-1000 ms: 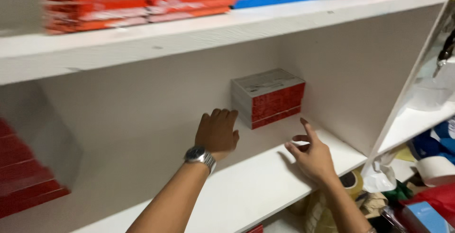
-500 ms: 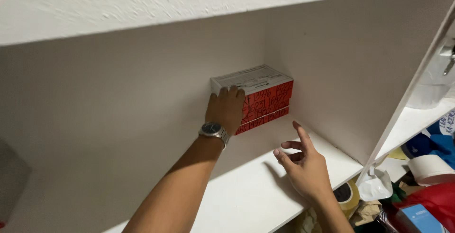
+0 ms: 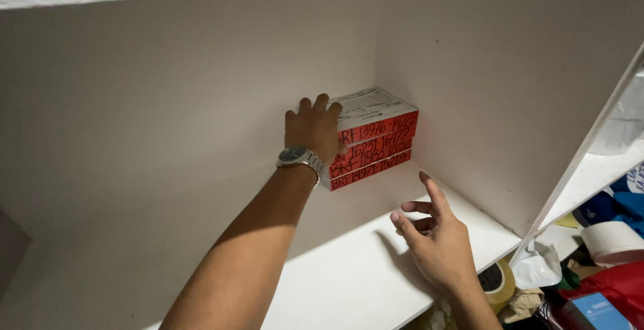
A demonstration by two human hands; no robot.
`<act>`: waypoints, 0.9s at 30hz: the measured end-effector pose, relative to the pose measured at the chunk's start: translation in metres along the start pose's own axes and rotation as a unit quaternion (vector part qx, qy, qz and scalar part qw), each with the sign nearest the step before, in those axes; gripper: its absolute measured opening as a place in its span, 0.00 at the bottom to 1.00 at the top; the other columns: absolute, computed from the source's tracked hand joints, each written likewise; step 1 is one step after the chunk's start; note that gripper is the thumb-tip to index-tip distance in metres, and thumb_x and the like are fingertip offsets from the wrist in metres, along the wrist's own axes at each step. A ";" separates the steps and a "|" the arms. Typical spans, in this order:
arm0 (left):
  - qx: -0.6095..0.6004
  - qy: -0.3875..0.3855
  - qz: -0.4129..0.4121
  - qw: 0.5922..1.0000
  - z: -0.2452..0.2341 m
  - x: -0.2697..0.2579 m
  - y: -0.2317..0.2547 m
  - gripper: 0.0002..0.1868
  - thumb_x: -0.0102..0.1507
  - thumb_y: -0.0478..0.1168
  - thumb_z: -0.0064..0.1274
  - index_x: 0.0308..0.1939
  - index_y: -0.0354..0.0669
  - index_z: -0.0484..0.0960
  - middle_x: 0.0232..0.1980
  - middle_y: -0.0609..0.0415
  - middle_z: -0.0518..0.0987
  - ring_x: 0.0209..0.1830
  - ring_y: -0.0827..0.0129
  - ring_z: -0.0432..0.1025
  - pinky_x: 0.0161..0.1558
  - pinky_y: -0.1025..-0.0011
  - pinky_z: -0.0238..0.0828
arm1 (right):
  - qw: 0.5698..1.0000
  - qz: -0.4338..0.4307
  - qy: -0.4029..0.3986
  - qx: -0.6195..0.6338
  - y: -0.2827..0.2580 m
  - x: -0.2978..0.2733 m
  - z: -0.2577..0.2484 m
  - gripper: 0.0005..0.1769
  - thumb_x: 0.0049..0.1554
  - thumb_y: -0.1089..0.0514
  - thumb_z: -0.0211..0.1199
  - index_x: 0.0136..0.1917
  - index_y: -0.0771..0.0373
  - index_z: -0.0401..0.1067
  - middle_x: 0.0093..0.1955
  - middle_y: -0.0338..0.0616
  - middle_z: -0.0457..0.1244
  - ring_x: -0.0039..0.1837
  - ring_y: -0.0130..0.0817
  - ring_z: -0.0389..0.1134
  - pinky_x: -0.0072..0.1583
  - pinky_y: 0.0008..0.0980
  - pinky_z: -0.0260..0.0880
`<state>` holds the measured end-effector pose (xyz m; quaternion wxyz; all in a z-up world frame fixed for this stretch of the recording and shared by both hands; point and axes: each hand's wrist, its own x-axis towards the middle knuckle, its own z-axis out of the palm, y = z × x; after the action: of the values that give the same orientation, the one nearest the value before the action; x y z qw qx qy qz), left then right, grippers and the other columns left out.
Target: The person repeatedly picks up stacks of red and white paper from a white shelf, flips them over, and places them back in the same location. The person handles the paper stacks one at a time, aligning them neatly on the shelf.
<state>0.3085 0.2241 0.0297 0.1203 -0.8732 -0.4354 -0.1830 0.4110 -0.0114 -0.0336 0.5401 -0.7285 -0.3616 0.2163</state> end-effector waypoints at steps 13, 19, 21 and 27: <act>0.072 0.038 0.193 0.978 0.016 -0.034 -0.016 0.09 0.63 0.33 0.40 0.42 0.41 0.77 0.39 0.46 0.83 0.32 0.45 0.79 0.26 0.48 0.74 | 1.000 -0.019 0.004 0.004 0.000 0.000 -0.001 0.44 0.53 0.52 0.67 0.81 0.41 0.59 0.52 0.38 0.72 0.44 0.34 0.76 0.53 0.29 0.70; 0.051 0.077 0.240 0.966 -0.011 -0.083 -0.032 0.11 0.64 0.43 0.44 0.42 0.39 0.76 0.34 0.45 0.83 0.27 0.41 0.78 0.20 0.45 0.71 | 0.997 -0.038 -0.070 0.024 0.003 0.020 0.008 0.32 0.61 0.45 0.51 0.78 0.44 0.63 0.58 0.40 0.73 0.47 0.33 0.75 0.43 0.33 0.69; 0.110 0.063 0.248 0.960 -0.022 -0.106 -0.030 0.14 0.64 0.40 0.49 0.50 0.35 0.77 0.41 0.41 0.79 0.17 0.49 0.72 0.10 0.55 0.62 | 0.887 0.167 -0.186 0.388 -0.041 -0.006 0.000 0.51 0.56 0.23 0.28 0.84 0.49 0.38 0.82 0.64 0.53 0.49 0.55 0.67 0.61 0.77 0.68; 0.102 0.071 0.288 0.949 -0.055 -0.155 -0.050 0.23 0.63 0.32 0.45 0.62 0.27 0.69 0.60 0.30 0.73 0.23 0.46 0.74 0.13 0.52 0.68 | 0.706 0.075 -0.312 0.631 0.055 0.106 0.035 0.36 0.61 0.29 0.59 0.69 0.56 0.68 0.65 0.52 0.68 0.62 0.49 0.72 0.56 0.50 0.77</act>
<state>0.1704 0.1220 0.0166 0.2868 -0.9293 -0.1717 -0.1570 0.4708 0.0830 -0.0892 0.7122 -0.1332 -0.2322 0.6489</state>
